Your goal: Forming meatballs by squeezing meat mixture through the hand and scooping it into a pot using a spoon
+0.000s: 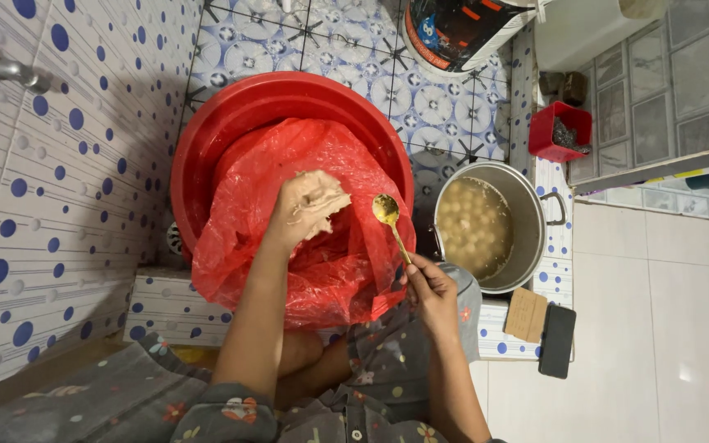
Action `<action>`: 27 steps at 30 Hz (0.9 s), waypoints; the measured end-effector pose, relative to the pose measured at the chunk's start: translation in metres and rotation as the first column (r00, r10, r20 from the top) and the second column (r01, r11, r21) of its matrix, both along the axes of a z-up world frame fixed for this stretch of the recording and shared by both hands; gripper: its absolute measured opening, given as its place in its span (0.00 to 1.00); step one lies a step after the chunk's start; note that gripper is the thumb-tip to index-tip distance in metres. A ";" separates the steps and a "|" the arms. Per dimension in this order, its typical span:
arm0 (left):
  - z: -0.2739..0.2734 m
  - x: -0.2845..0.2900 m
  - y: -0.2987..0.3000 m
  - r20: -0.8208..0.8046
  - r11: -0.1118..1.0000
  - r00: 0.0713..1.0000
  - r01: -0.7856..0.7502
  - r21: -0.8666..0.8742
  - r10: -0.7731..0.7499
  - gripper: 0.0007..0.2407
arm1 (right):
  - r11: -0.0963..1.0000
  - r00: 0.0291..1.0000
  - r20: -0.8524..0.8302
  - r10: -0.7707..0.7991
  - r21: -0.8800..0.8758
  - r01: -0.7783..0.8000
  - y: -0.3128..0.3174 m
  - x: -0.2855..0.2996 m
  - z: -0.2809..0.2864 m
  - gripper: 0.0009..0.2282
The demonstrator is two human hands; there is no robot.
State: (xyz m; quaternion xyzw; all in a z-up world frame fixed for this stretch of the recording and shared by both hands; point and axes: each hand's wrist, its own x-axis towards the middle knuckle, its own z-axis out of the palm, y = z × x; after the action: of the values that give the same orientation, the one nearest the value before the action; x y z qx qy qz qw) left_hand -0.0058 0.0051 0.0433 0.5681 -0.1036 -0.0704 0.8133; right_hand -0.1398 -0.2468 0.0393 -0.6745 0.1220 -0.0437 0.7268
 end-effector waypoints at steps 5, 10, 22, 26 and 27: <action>0.021 0.007 -0.010 0.041 0.994 0.994 -0.105 -0.006 0.105 0.12 | 1.000 1.000 0.000 0.005 -0.017 -0.005 -0.005 -0.001 -0.008 0.11; -0.001 0.008 -0.017 0.105 0.916 0.953 -0.302 0.266 0.284 0.07 | 1.000 1.000 -0.005 0.006 -0.002 -0.006 -0.006 0.001 -0.011 0.11; 0.039 0.002 -0.019 -0.032 0.980 0.981 -0.186 0.071 0.189 0.07 | 0.994 1.000 -0.005 -0.023 -0.103 0.022 -0.001 -0.002 0.010 0.11; 0.038 0.002 -0.021 0.114 0.963 0.970 -0.229 0.139 0.214 0.05 | 0.845 0.990 0.144 -0.006 -0.529 0.082 0.018 0.010 0.073 0.11; 0.037 0.001 -0.022 0.116 0.964 0.970 -0.229 0.138 0.213 0.05 | 0.845 0.989 0.146 -0.006 -0.529 0.083 0.021 0.012 0.085 0.11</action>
State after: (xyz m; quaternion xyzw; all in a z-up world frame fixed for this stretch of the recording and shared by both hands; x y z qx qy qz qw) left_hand -0.0045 -0.0166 0.0803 0.6388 -0.0746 0.0419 0.7646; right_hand -0.1276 -0.2258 0.1244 -0.8421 0.0701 -0.1394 0.5162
